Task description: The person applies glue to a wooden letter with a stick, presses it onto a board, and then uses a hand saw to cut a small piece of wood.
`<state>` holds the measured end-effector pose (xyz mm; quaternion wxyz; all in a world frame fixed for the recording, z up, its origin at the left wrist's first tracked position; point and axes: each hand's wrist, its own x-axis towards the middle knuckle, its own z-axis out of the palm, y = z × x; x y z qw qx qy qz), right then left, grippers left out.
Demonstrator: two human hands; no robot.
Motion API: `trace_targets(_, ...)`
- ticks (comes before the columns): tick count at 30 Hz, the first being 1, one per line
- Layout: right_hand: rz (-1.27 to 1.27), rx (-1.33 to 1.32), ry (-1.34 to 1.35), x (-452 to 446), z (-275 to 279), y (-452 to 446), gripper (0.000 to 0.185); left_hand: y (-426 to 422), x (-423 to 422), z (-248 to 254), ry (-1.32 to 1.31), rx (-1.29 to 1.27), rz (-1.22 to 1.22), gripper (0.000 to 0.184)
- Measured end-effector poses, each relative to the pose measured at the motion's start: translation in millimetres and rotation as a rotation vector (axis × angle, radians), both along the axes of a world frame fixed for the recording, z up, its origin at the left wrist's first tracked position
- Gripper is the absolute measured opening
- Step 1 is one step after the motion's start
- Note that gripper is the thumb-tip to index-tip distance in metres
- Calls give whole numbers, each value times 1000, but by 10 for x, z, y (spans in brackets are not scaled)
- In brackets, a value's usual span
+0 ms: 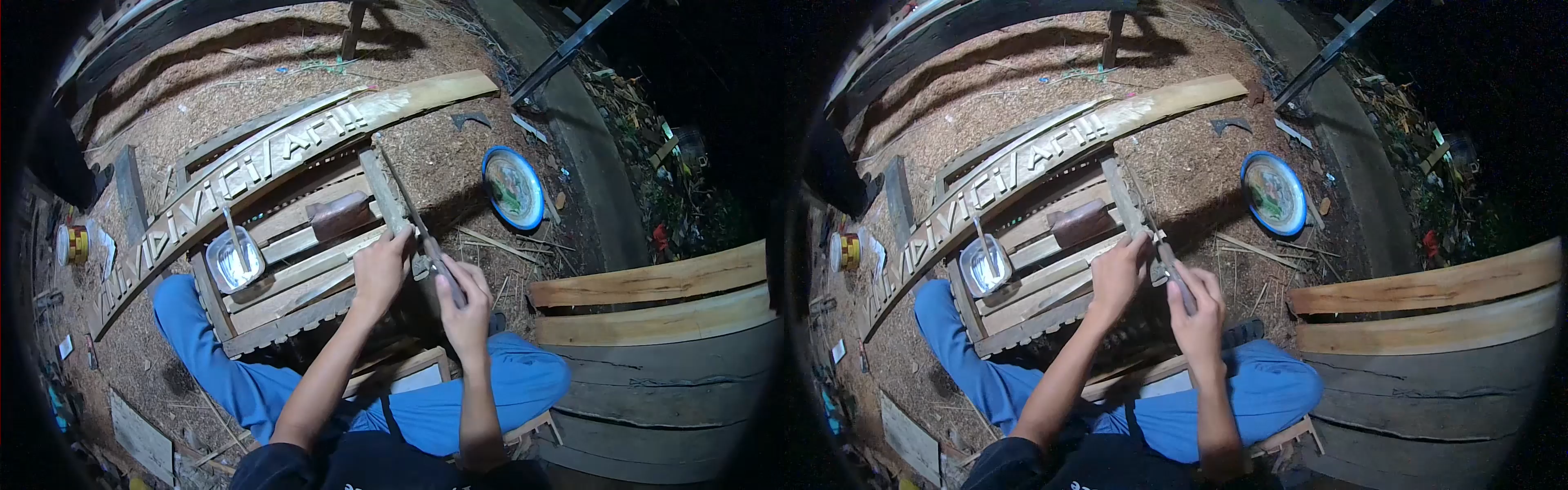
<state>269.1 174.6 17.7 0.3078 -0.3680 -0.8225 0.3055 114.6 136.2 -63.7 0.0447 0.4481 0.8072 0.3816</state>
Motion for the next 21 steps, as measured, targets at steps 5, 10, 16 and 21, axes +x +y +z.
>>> trace_targets(5,-39,-51,-48,342,158,-150,31,15,15,31,-27,-12,-4,28)
trace_targets(10,-9,-24,41,-126,8,72,27,10,1,18,0,-32,-13,32)
trace_targets(16,-31,-99,-2,352,95,-72,24,13,5,60,-26,-29,4,21)
trace_targets(21,-85,-141,17,370,92,-162,22,12,19,-18,20,-43,-19,31)
